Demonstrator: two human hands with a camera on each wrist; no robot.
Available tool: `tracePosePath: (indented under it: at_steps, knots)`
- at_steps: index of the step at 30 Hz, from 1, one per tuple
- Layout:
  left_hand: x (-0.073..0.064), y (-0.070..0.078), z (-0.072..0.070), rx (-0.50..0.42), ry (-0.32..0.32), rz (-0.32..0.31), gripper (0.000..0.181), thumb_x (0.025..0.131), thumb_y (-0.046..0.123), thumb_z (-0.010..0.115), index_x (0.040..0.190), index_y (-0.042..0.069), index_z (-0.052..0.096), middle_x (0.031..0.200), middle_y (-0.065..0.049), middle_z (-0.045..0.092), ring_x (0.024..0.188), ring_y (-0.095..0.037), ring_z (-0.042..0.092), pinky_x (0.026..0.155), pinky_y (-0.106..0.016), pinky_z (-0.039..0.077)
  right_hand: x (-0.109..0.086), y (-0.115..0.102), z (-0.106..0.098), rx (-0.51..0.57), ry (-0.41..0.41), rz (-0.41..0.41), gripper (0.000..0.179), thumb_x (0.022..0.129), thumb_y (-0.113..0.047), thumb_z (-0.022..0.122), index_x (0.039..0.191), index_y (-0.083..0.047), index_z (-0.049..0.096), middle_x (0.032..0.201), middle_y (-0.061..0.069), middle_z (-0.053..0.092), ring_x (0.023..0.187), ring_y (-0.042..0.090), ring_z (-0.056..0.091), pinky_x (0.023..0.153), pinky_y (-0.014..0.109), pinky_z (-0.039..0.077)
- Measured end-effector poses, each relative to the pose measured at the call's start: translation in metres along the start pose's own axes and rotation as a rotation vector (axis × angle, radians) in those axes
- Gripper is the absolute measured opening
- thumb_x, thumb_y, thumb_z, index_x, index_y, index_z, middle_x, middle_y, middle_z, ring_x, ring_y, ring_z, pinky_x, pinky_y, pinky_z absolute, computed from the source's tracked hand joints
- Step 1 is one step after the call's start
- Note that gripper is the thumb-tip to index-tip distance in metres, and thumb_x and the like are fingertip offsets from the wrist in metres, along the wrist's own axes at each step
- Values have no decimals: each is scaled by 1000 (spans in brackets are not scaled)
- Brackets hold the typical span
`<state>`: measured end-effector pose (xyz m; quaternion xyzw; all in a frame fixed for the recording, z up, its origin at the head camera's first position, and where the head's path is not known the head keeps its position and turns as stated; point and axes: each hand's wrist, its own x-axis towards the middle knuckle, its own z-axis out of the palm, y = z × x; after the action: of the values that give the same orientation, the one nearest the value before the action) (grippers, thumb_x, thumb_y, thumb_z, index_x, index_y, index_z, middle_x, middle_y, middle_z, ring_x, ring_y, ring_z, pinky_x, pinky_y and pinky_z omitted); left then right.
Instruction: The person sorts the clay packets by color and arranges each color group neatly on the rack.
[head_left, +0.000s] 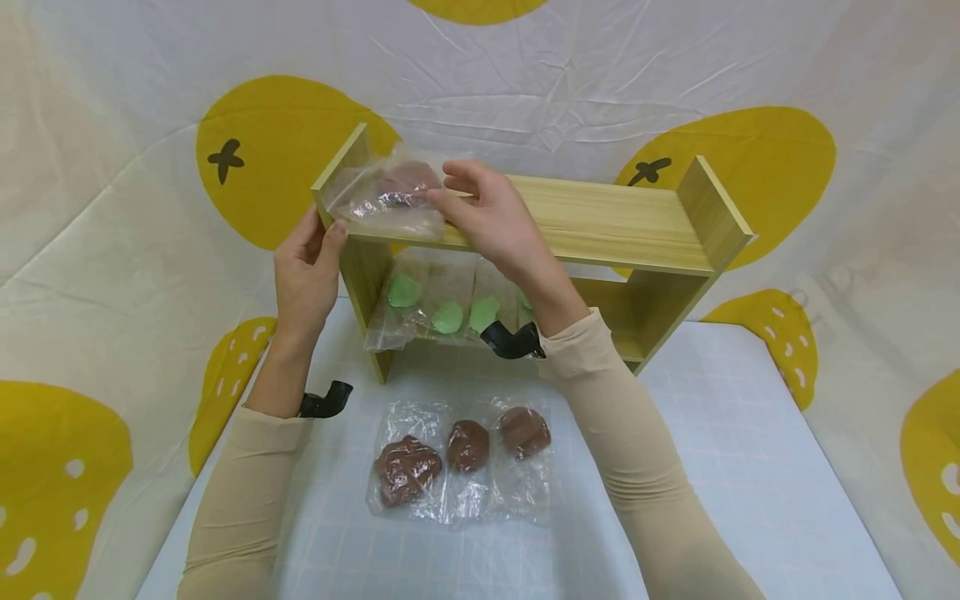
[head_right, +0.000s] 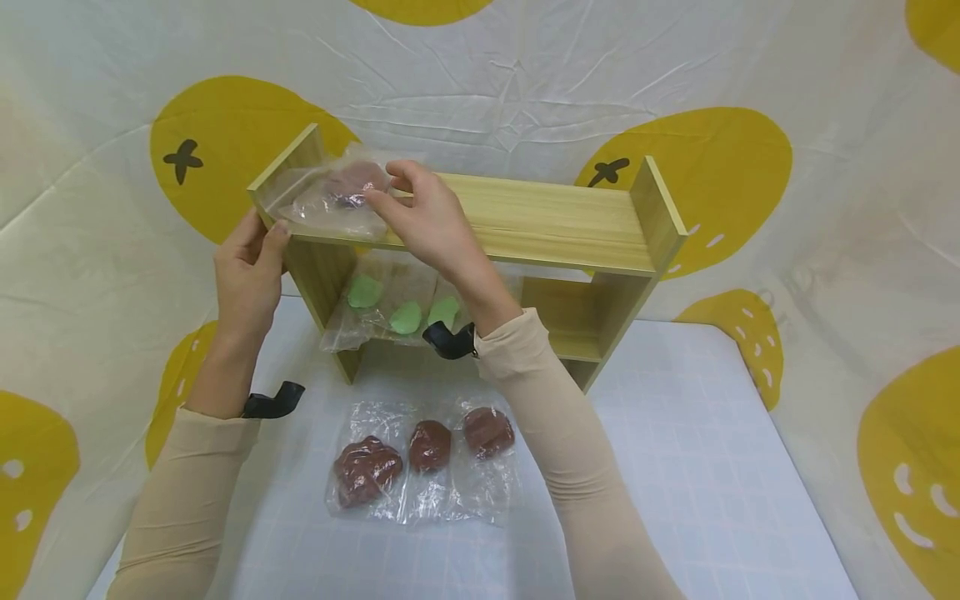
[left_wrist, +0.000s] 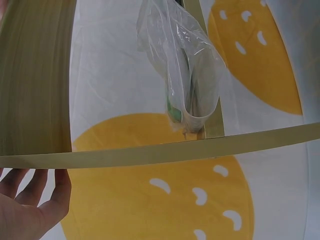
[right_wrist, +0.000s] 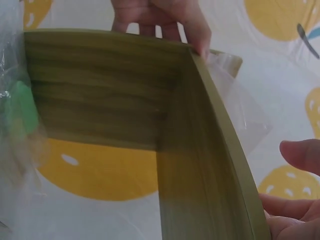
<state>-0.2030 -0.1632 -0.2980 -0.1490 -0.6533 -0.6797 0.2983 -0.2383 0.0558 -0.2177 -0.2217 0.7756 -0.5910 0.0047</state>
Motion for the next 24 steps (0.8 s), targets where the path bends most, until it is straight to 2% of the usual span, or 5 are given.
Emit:
tracePosePath:
  at_steps: [9, 14, 21, 24]
  knots:
    - [-1, 1, 0, 20, 2, -6, 43, 100, 4, 59, 142, -1, 53, 138, -15, 59, 125, -23, 56, 106, -35, 43, 5, 1, 7, -17, -6, -24, 51, 99, -16, 64, 144, 2, 48, 144, 16, 51, 121, 27, 59, 94, 29, 50]
    - [-2, 0, 0, 21, 3, -5, 42, 100, 4, 58, 142, 0, 54, 137, -15, 60, 123, -23, 57, 105, -35, 44, 4, 1, 6, -39, -6, -22, 51, 99, -20, 64, 145, -1, 49, 144, 15, 52, 121, 26, 58, 95, 29, 50]
    - [-2, 0, -1, 20, 0, 0, 41, 100, 3, 58, 141, -2, 55, 135, -16, 61, 121, -22, 58, 104, -34, 45, -10, 2, -2, -89, -7, -51, 56, 99, -26, 64, 148, -5, 46, 150, 9, 47, 128, 21, 53, 101, 27, 45]
    - [-3, 0, -1, 1, 3, 0, 42, 100, 2, 58, 141, -3, 54, 135, -17, 60, 122, -22, 58, 105, -34, 44, -20, 3, -6, -58, -3, -66, 54, 100, -23, 64, 148, -4, 46, 150, 10, 47, 128, 19, 53, 101, 26, 44]
